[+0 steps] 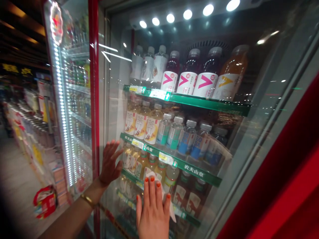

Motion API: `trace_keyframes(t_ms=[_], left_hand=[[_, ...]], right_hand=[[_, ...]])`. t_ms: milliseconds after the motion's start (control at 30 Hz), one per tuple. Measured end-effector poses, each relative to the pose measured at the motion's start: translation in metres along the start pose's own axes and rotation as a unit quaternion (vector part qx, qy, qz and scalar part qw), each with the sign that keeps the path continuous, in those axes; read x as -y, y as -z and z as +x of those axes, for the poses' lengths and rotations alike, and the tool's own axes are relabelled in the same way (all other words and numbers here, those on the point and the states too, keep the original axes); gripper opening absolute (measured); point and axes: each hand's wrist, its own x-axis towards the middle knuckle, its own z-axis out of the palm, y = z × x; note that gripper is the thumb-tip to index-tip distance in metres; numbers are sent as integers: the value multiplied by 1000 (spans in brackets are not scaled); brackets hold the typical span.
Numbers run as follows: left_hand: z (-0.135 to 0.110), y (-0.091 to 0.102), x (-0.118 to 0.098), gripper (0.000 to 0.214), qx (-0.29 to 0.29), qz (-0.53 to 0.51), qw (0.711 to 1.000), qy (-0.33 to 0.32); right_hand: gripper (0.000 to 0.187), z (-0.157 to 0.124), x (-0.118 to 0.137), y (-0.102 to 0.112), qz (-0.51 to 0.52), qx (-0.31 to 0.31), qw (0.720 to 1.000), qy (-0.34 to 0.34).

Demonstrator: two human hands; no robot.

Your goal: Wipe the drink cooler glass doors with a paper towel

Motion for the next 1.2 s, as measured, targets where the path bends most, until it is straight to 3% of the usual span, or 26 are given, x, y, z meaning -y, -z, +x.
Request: trace_keyframes(t_ms=[133,267,367,467,533,633,667,733,800,833,867,933,1000,1067,1133,1200], left_hand=[[-1,-2,2,76,-6,-9,1000,-8],[-2,-2,3,83,-9,-29,999,-10],[-3,-4,3,89,-8,-41,999,-9],[-2,-3,5,91,-6,-63,998,-13],[-1,0,10,89,-1,-89,996,-10],[-2,6,27,87,11,-113,993,-24],[-3,8,34,87,13,-110,993,-28],[-6,9,49,87,13,-97,995,-29],[-9,7,60,86,9,-90,996,-18],[-11,6,63,85,8,-90,996,-16],[-12,4,65,84,6,-92,996,-16],[-14,2,66,82,-3,-100,995,-15],[-16,1,66,79,-21,-123,992,-11],[-19,1,67,76,-48,-157,986,-4],[-21,0,69,71,-66,-182,981,-5],[-23,-2,71,69,-79,-192,978,-13]], right_hand=[[58,-25,11,-7,-4,41,999,14],[67,-37,-19,8,-38,36,998,39],[78,0,-42,26,-113,1,991,-69],[87,43,-26,19,-135,-20,979,-149],[81,42,-1,2,-136,12,986,-95],[68,-3,21,-12,-131,59,989,29],[71,-18,18,-9,-141,55,988,24],[79,-26,1,2,-164,25,983,-72],[81,0,-15,9,-155,1,965,-212],[82,21,-16,9,-142,-26,959,-245],[83,42,-10,4,-128,-34,961,-243],[85,71,18,-11,-103,-4,983,-154],[79,68,49,-26,-77,50,996,4],[73,46,63,-30,-68,63,991,94],[75,34,59,-26,-79,52,991,93],[81,53,50,-21,-99,31,994,18]])
